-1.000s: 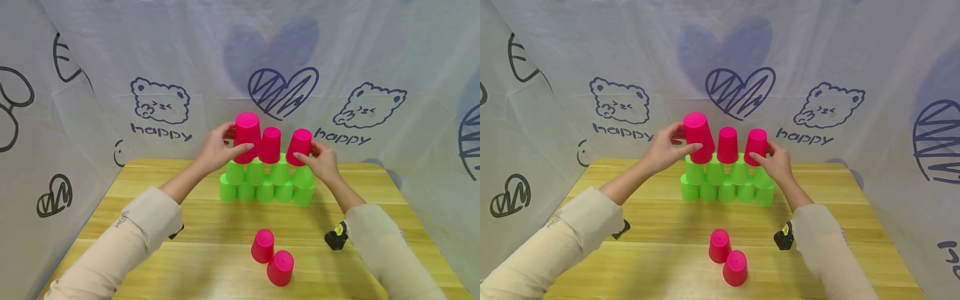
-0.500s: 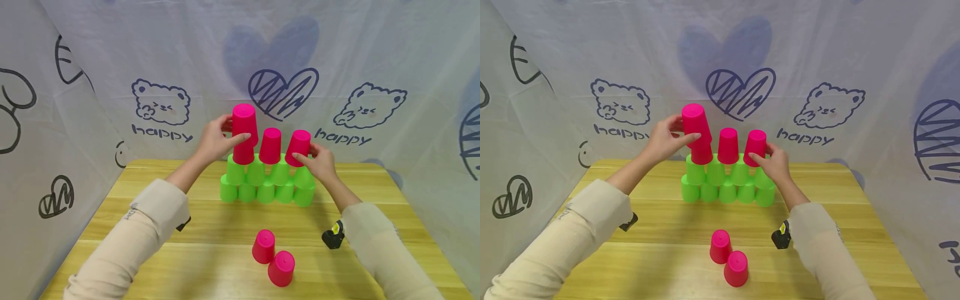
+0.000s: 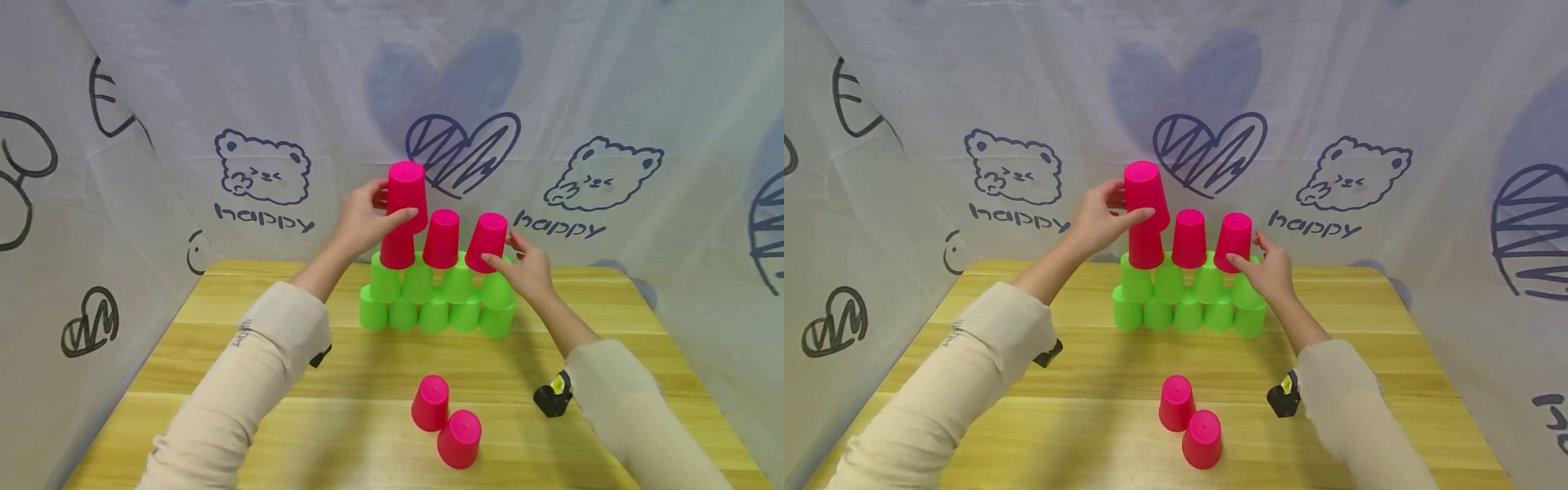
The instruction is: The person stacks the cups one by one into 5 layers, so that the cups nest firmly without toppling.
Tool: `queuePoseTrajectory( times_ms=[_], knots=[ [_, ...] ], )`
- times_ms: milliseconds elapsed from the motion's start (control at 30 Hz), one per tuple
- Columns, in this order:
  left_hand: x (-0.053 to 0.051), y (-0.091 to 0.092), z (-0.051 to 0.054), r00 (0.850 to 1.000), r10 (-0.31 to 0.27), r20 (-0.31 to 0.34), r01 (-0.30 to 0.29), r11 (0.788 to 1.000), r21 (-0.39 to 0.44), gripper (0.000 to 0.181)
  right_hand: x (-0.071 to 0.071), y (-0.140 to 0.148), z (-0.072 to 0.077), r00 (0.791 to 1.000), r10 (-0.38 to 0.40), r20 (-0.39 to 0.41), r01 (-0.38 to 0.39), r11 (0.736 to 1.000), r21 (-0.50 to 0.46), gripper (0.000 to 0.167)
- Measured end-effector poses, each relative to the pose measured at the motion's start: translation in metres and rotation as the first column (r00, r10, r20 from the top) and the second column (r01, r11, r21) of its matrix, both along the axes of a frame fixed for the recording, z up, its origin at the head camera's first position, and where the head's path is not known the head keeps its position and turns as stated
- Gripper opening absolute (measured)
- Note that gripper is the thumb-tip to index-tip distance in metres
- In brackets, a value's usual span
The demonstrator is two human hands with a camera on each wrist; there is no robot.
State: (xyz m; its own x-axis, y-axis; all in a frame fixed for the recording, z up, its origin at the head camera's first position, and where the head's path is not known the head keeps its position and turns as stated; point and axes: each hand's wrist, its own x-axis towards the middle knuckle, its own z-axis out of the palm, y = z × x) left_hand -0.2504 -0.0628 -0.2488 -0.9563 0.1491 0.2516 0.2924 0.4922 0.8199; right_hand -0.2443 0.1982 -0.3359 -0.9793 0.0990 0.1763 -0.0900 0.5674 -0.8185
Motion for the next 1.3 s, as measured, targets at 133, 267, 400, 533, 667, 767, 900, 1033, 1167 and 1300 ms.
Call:
queuePoseTrajectory(
  times_ms=[133,267,400,533,667,767,900,1033,1167,1300],
  knots=[
    [-0.002,0.004,-0.002,1.0,0.007,0.018,-0.008,1.0,0.017,0.057,0.01,0.001,0.0,0.998,-0.043,-0.051,0.041,0.999,-0.035,0.065],
    [-0.004,0.009,-0.003,1.0,0.012,0.02,-0.013,1.0,0.025,0.056,0.02,0.001,-0.002,0.987,-0.109,-0.119,0.102,0.992,-0.068,0.056],
    [-0.006,0.014,-0.002,1.0,0.025,0.019,-0.026,0.999,0.024,0.057,0.032,0.001,-0.006,0.971,-0.136,-0.195,0.119,0.988,-0.096,0.048],
    [-0.008,0.018,-0.003,0.999,0.036,0.025,-0.037,0.999,0.02,0.058,0.045,0.001,-0.01,0.957,-0.126,-0.26,0.095,0.987,-0.126,0.042],
    [-0.01,0.02,-0.005,0.999,0.042,0.019,-0.043,0.999,0.032,0.058,0.058,0.001,-0.017,0.946,-0.065,-0.318,0.025,0.992,-0.127,0.039],
    [-0.011,0.02,-0.007,0.998,0.06,0.019,-0.061,0.997,0.043,0.058,0.067,0.0,-0.024,0.936,0.012,-0.352,-0.048,0.995,-0.092,0.037],
    [-0.013,0.022,-0.01,0.996,0.083,0.018,-0.084,0.995,0.056,0.059,0.08,-0.001,-0.036,0.908,0.134,-0.397,-0.161,0.986,-0.035,0.039],
    [-0.015,0.026,-0.011,0.996,0.086,0.007,-0.087,0.994,0.064,0.058,0.092,-0.001,-0.049,0.88,0.25,-0.404,-0.259,0.965,0.033,0.044],
    [-0.014,0.029,-0.01,0.996,0.09,0.004,-0.09,0.993,0.071,0.056,0.104,-0.003,-0.061,0.872,0.33,-0.362,-0.315,0.944,0.101,0.048],
    [-0.014,0.029,-0.009,0.995,0.103,0.011,-0.103,0.992,0.074,0.055,0.114,-0.006,-0.069,0.866,0.383,-0.322,-0.357,0.924,0.14,0.05]
  ],
)
